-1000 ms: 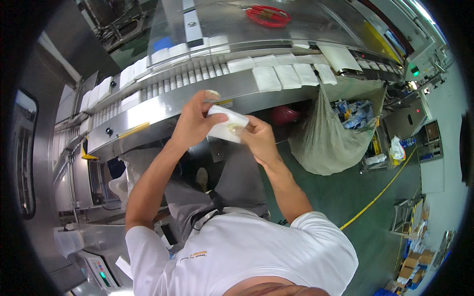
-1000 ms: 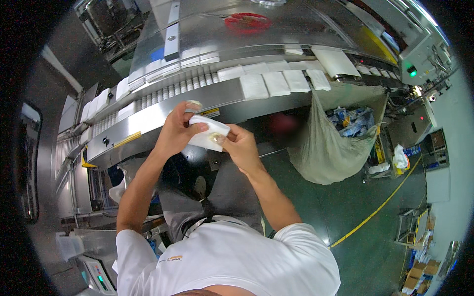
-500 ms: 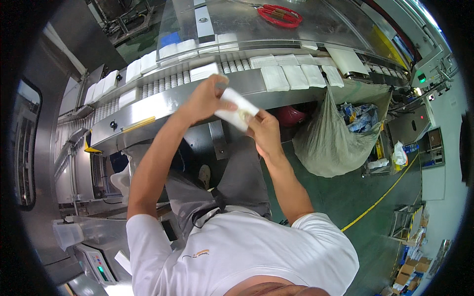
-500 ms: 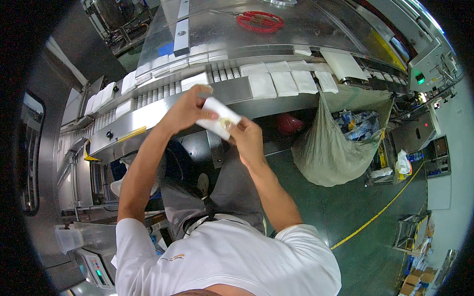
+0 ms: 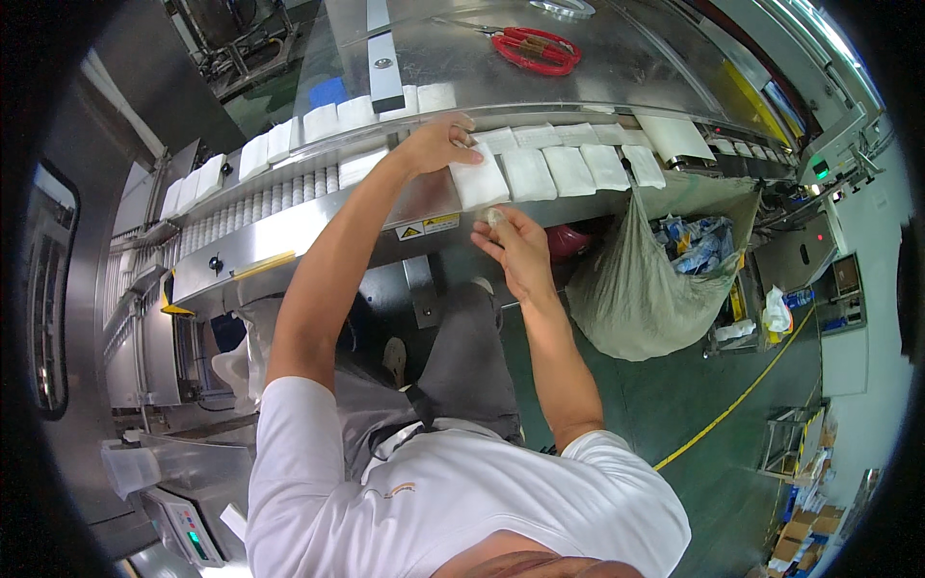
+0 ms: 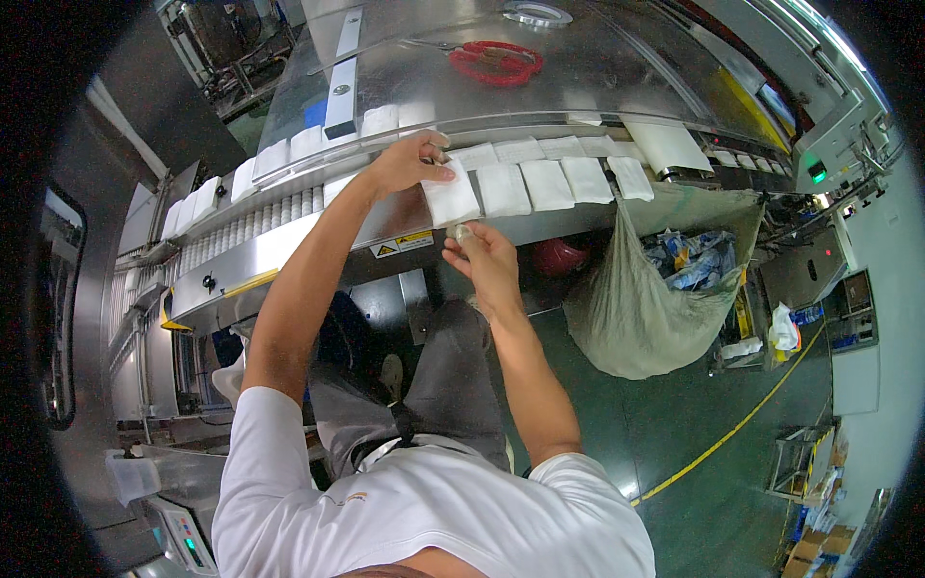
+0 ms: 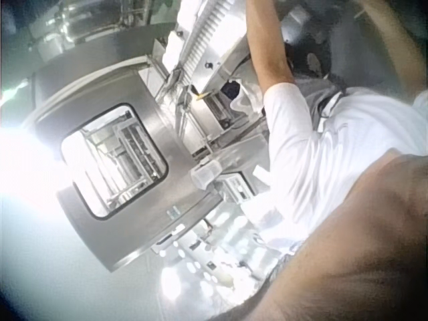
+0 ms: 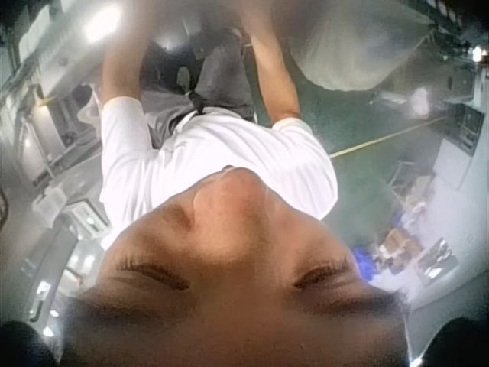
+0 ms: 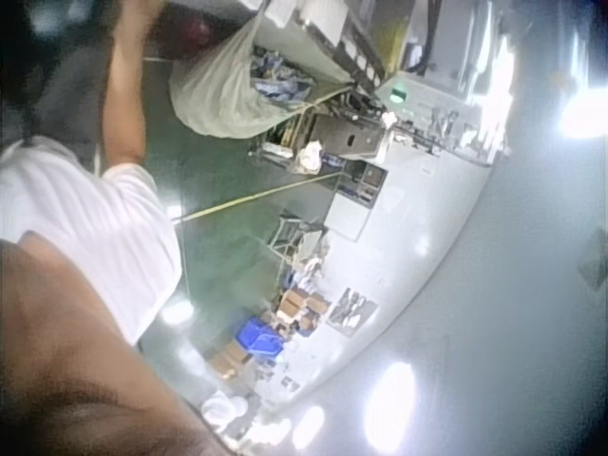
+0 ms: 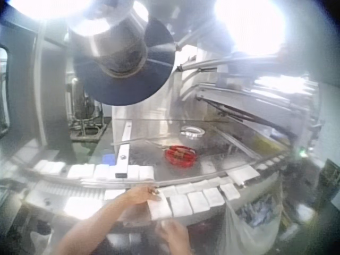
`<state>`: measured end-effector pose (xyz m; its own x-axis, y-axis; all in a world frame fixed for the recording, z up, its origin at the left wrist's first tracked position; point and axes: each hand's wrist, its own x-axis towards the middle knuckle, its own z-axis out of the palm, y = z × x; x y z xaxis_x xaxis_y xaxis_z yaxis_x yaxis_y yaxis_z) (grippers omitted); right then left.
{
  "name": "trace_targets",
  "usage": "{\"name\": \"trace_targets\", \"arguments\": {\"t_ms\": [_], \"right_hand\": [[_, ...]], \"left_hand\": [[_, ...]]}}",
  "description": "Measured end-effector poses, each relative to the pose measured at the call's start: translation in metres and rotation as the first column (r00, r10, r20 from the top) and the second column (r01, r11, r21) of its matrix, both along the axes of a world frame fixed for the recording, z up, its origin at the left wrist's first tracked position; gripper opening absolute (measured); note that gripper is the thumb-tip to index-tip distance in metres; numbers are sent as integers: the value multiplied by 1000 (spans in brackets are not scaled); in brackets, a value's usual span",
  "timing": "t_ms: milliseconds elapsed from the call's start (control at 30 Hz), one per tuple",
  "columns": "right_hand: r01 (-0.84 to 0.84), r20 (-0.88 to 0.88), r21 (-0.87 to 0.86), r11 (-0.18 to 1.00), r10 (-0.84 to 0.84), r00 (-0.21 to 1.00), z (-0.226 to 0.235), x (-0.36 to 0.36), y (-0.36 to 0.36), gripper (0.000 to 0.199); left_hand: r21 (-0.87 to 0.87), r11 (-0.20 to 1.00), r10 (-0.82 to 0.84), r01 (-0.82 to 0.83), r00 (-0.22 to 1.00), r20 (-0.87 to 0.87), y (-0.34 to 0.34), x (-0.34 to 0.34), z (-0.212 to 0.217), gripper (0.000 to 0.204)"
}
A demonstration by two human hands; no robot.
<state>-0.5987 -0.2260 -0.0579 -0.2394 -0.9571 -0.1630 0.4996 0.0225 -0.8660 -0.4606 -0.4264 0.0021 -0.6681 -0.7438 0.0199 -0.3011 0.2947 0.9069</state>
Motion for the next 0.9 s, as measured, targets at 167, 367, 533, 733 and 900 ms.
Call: {"name": "trace_targets", "arguments": {"t_ms": [167, 367, 533, 733, 900], "right_hand": [[-30, 42, -25, 999, 31, 999, -4, 3, 4, 24], [-31, 31, 0, 1000, 31, 999, -9, 2, 9, 25], [-132, -71, 71, 989, 137, 988, -64, 32, 33, 24], [-568, -251, 109, 816, 575, 778, -160, 129, 64, 23], [-675, -475, 322, 664, 730, 492, -240, 102, 99, 23]], "left_hand": [[-60, 996, -66, 66, 998, 8, -4, -4, -5, 65], [-331, 932, 177, -148, 982, 59, 11, 8, -9, 56], [-192, 776, 428, -601, 724, -541, 104, 80, -10, 29], [-288, 733, 594, -616, 786, -168, 305, 188, -28, 35], [-298, 595, 709, -746, 662, -242, 428, 236, -25, 39]]}}
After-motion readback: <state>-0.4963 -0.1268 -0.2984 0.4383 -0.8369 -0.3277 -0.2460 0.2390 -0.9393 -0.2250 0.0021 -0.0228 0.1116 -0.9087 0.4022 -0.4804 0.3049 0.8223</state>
